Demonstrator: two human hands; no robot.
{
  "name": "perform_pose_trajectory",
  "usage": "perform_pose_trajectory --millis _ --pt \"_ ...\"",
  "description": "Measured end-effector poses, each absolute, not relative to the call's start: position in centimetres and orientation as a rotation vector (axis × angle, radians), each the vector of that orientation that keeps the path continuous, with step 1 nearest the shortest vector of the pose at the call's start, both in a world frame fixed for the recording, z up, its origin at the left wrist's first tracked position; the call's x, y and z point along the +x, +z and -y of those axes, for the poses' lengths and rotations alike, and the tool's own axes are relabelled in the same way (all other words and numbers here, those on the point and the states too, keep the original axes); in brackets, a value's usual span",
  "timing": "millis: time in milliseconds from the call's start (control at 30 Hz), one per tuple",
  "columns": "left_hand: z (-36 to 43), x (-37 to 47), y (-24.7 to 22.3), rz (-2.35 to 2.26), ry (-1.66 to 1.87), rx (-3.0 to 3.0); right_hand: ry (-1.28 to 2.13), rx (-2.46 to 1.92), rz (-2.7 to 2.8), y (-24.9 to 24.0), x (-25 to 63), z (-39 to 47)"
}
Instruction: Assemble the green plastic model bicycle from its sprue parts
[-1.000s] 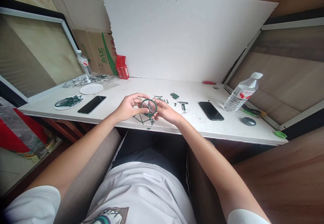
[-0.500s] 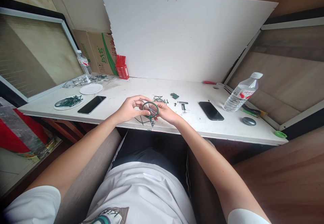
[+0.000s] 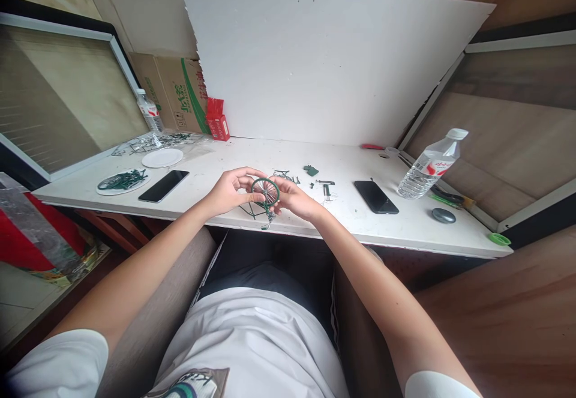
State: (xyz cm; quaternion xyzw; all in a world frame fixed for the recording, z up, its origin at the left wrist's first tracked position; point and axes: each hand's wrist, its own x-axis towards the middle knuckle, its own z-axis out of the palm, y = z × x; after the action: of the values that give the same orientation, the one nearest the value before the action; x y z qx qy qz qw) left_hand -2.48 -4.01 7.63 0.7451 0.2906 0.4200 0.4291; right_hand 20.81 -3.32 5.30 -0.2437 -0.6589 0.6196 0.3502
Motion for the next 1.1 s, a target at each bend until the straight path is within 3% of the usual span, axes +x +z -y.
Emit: perform_pose_trajectory --millis 533,800,1100 --pt "4.06 -2.38 7.56 -0.729 0.989 1.899 1.449 -0.73 1.814 5.6 19.9 3.89" --pt "3.82 -2.25 7.23 -0.674 1.008 1.859 1.663 -0.592 1.601 5.32 20.41 3.43" --pt "4.09 -2.23 7.44 -0.711 0.99 1.899 1.648 -0.55 1.725 5.17 20.62 3.12"
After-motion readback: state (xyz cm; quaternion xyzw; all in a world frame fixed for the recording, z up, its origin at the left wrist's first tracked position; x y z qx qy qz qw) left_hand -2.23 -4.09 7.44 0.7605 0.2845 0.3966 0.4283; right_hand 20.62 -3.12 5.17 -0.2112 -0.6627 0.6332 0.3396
